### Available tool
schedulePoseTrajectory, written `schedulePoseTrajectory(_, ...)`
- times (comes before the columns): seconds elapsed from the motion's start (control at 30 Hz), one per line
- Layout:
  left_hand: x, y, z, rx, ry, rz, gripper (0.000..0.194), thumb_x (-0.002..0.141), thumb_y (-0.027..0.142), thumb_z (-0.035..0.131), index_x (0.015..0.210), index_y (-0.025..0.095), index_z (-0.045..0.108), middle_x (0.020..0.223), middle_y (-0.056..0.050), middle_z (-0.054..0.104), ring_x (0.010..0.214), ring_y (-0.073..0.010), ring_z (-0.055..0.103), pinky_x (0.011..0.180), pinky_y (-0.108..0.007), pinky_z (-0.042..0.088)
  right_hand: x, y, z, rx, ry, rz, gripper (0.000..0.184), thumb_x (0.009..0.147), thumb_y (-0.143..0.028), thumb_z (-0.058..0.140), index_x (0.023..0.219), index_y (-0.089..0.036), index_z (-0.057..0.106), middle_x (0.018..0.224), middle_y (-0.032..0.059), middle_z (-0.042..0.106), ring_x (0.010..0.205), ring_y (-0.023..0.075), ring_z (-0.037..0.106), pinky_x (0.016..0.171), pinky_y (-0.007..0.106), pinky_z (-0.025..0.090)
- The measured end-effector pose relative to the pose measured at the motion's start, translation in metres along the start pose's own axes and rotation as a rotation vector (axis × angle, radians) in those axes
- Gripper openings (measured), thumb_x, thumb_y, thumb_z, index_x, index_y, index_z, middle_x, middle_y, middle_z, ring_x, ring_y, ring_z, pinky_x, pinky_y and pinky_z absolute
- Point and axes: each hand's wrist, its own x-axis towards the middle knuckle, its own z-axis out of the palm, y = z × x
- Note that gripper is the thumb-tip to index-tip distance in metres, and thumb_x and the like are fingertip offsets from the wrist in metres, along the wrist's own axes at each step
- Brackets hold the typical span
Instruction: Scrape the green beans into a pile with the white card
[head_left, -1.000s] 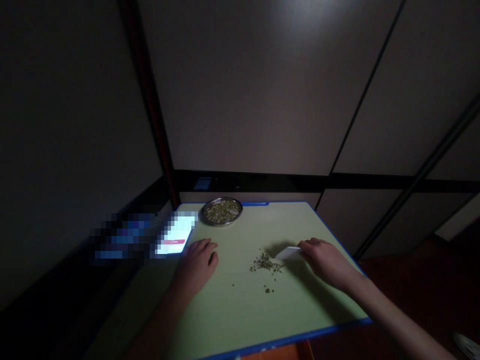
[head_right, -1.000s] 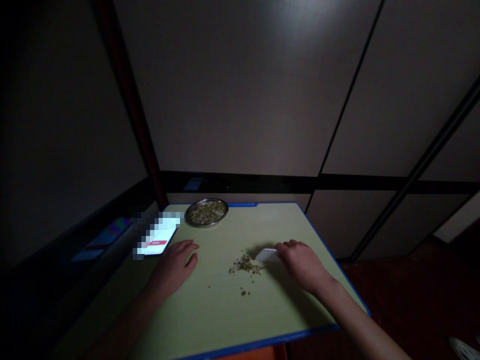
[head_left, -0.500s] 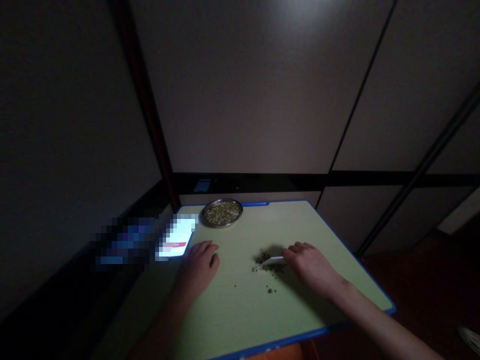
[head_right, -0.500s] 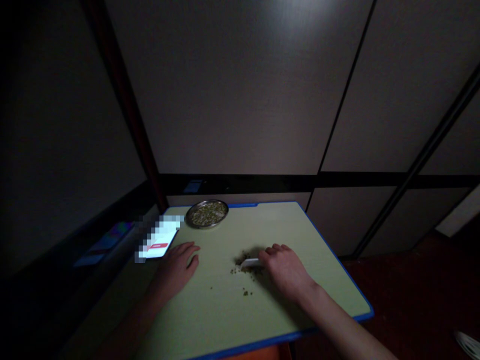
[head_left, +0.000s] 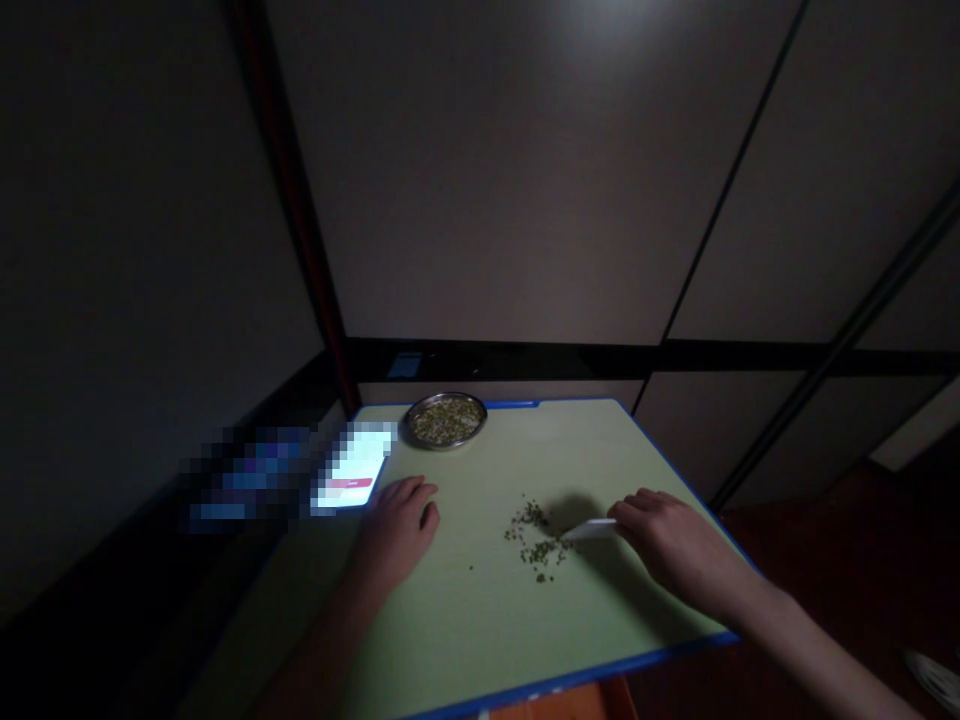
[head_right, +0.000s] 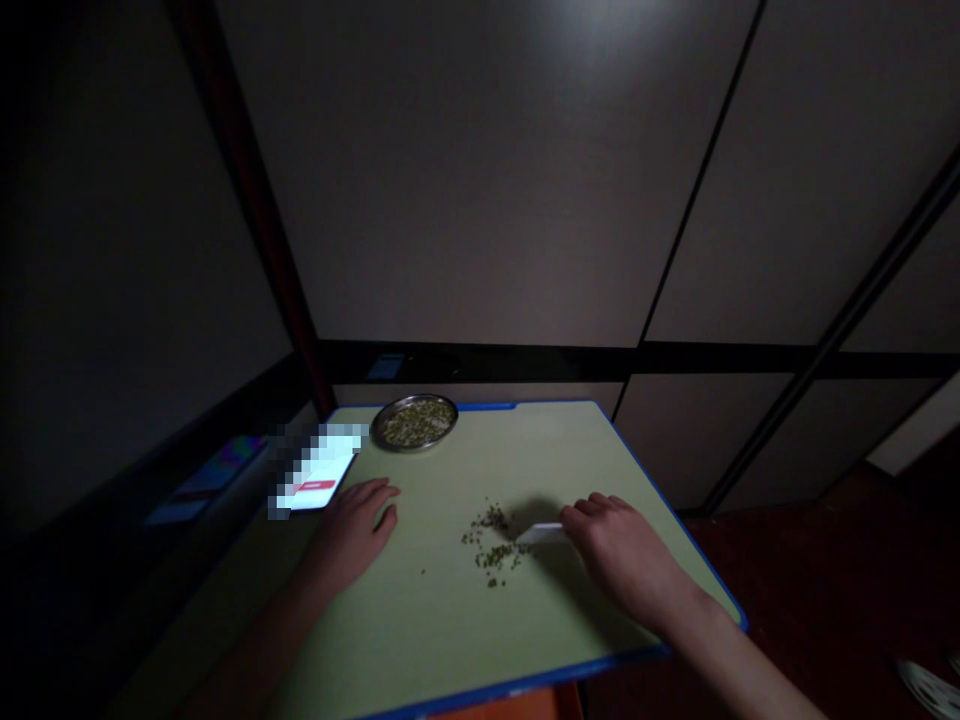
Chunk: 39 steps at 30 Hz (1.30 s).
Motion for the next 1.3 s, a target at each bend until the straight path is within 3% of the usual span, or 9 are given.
schedulePoseTrajectory(0.17, 0.000, 0.001, -0.002, -0.018, -0.008, -0.005, 0.028, 0.085, 0.027, 0.047, 0.103, 0.021, 0.068, 0.114, -0.009, 0.067, 0.109, -0.0249, 0.058, 0.099, -0.042, 0.043, -0.009, -0.005, 0.010, 0.076, -0.050, -0.025, 0.025, 0.094, -0.013, 0.041, 0.084, -0.020, 0.062, 0.084, 0.0053, 0.066, 0.080, 0.0170, 0.058, 0.073, 0.029, 0.037)
schedulePoseTrajectory(0.37, 0.000, 0.000, -0.001, -0.006, -0.011, -0.011, 0.028, 0.085, 0.027, 0.047, 0.104, 0.021, 0.068, 0.115, -0.009, 0.066, 0.110, -0.0247, 0.058, 0.100, -0.043, 0.041, 0.007, -0.001, 0.023, 0.026, -0.033, -0.024, 0.023, 0.095, -0.015, 0.041, 0.085, -0.019, 0.061, 0.083, 0.0058, 0.066, 0.080, 0.0185, 0.059, 0.072, 0.030, 0.036)
schedulePoseTrajectory(0.53, -0.001, 0.000, 0.001, 0.002, -0.027, -0.022, 0.028, 0.085, 0.026, 0.047, 0.104, 0.020, 0.068, 0.116, -0.009, 0.066, 0.110, -0.0247, 0.058, 0.100, -0.042, 0.042, 0.018, 0.005, 0.022, 0.000, 0.003, 0.001, 0.023, 0.096, -0.019, 0.040, 0.088, -0.019, 0.062, 0.084, 0.0060, 0.066, 0.078, 0.0182, 0.058, 0.071, 0.030, 0.035)
schedulePoseTrajectory(0.87, -0.001, 0.001, -0.001, 0.011, -0.023, -0.028, 0.028, 0.084, 0.027, 0.048, 0.102, 0.021, 0.068, 0.116, -0.009, 0.066, 0.110, -0.0249, 0.059, 0.100, -0.042, 0.043, -0.008, -0.001, 0.021, 0.094, -0.011, -0.023, 0.022, 0.093, -0.013, 0.042, 0.084, -0.021, 0.061, 0.084, 0.0041, 0.066, 0.078, 0.0170, 0.058, 0.072, 0.030, 0.036)
schedulePoseTrajectory(1.13, 0.000, 0.001, -0.001, -0.008, -0.021, -0.029, 0.028, 0.083, 0.026, 0.048, 0.102, 0.020, 0.068, 0.115, -0.009, 0.066, 0.109, -0.0255, 0.059, 0.099, -0.043, 0.043, 0.007, -0.005, 0.023, 0.055, -0.008, -0.001, 0.022, 0.093, -0.014, 0.042, 0.083, -0.020, 0.061, 0.083, 0.0052, 0.067, 0.078, 0.0185, 0.058, 0.071, 0.030, 0.036)
schedulePoseTrajectory(1.3, 0.000, 0.001, -0.003, -0.012, -0.014, -0.031, 0.027, 0.083, 0.027, 0.049, 0.101, 0.021, 0.068, 0.113, -0.009, 0.067, 0.107, -0.0257, 0.059, 0.098, -0.044, 0.044, 0.002, -0.003, 0.022, 0.069, -0.003, 0.050, 0.021, 0.093, -0.013, 0.042, 0.086, -0.021, 0.060, 0.086, 0.0037, 0.067, 0.081, 0.0196, 0.059, 0.073, 0.030, 0.036)
